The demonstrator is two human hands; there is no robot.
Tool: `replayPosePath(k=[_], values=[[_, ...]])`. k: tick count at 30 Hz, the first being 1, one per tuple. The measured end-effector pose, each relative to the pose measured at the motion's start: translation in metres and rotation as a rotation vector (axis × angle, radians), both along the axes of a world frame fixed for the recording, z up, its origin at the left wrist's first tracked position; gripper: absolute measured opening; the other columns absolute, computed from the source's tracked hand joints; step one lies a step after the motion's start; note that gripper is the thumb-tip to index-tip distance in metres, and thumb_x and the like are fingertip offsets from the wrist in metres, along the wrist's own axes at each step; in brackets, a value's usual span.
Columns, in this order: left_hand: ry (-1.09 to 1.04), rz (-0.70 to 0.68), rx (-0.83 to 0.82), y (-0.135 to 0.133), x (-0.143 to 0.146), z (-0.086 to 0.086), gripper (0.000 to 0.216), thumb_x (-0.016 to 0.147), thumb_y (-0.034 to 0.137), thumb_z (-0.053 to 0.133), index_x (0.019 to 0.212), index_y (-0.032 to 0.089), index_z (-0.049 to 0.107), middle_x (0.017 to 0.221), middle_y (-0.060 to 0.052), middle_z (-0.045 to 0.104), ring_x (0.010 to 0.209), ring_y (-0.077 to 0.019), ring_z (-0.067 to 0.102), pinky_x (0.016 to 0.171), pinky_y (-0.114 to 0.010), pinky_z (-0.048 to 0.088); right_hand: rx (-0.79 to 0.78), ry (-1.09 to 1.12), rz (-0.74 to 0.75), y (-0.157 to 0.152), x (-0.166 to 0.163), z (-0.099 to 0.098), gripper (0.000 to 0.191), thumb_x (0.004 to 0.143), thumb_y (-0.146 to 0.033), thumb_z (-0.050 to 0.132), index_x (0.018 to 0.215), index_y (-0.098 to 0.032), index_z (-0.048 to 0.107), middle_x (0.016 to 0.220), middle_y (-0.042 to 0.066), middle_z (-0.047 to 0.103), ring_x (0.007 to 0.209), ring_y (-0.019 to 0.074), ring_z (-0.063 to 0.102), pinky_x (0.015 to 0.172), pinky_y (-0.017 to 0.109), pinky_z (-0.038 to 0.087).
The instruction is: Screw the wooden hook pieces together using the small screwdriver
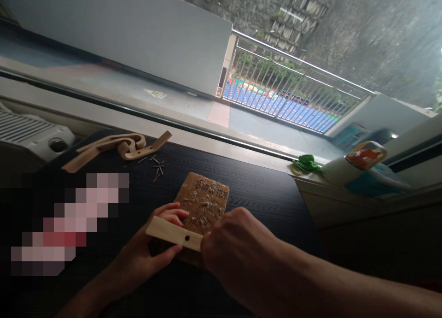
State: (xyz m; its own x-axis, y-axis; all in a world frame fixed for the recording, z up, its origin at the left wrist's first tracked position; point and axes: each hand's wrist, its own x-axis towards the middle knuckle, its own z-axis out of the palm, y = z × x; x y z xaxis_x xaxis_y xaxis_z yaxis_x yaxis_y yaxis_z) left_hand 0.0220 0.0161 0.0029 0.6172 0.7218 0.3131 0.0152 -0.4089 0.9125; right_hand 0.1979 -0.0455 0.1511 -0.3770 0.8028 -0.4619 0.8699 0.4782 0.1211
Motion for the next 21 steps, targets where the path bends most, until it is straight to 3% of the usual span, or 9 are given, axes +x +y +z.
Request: replayPosePath(k=[4,6,8,10,15,21], values=[[-0.015,0.01,0.036,0.0,0.0,0.0,0.027,0.076,0.011,0.06,0.098,0.022,0.05,0.12,-0.006,0.053,0.129,-0.0222,0.036,0.107,-0.041,0.037,-0.046,-0.091,-0.192,0.003,-0.008,0.008,0.014,0.082,-0.017,0.052,0.073,-0.019,0.063,0.052,-0.001,0.061,0.038,0.01,0.048,0.04,0.028,0.016],[-0.017,0.015,0.047,0.0,0.0,0.0,0.027,0.076,0.011,0.06,0.099,0.022,0.05,0.12,-0.006,0.054,0.129,-0.0219,0.037,0.106,-0.04,0.037,-0.046,-0.104,-0.219,0.003,-0.013,0.013,0.013,0.082,-0.019,0.052,0.076,-0.019,0.063,0.053,0.0,0.061,0.04,0.0116,0.052,0.039,0.028,0.016],[-0.012,0.016,0.046,0.0,0.0,-0.001,0.027,0.077,0.012,0.06,0.099,0.022,0.049,0.121,-0.006,0.053,0.129,-0.0215,0.037,0.106,-0.04,0.038,-0.028,-0.099,-0.205,0.003,-0.015,0.016,0.008,0.08,-0.02,0.056,0.084,-0.019,0.063,0.055,-0.001,0.062,0.042,0.0127,0.054,0.039,0.028,0.016],[-0.007,0.013,0.04,0.0,0.0,-0.001,0.027,0.077,0.012,0.06,0.1,0.022,0.049,0.122,-0.006,0.052,0.129,-0.0215,0.037,0.107,-0.04,0.037,0.014,-0.068,-0.161,0.003,-0.016,0.019,0.015,0.076,-0.019,0.061,0.091,-0.019,0.061,0.059,-0.001,0.063,0.045,0.0129,0.055,0.04,0.028,0.018],[-0.002,0.007,0.037,0.0,0.001,-0.002,0.029,0.077,0.011,0.06,0.101,0.022,0.048,0.123,-0.007,0.051,0.13,-0.0223,0.035,0.107,-0.042,0.036,0.073,0.07,0.021,-0.002,-0.011,0.013,0.01,0.075,-0.014,0.059,0.084,-0.018,0.061,0.072,0.004,0.065,0.06,0.0138,0.058,0.048,0.025,0.031],[0.003,0.003,0.017,0.0,-0.001,-0.002,0.029,0.076,0.011,0.06,0.099,0.023,0.048,0.122,-0.006,0.051,0.13,-0.0228,0.035,0.107,-0.042,0.036,0.029,0.183,-0.087,-0.002,-0.003,0.0,0.016,0.086,-0.012,0.047,0.082,-0.017,0.062,0.072,0.002,0.064,0.058,0.0106,0.055,0.053,0.024,0.033]])
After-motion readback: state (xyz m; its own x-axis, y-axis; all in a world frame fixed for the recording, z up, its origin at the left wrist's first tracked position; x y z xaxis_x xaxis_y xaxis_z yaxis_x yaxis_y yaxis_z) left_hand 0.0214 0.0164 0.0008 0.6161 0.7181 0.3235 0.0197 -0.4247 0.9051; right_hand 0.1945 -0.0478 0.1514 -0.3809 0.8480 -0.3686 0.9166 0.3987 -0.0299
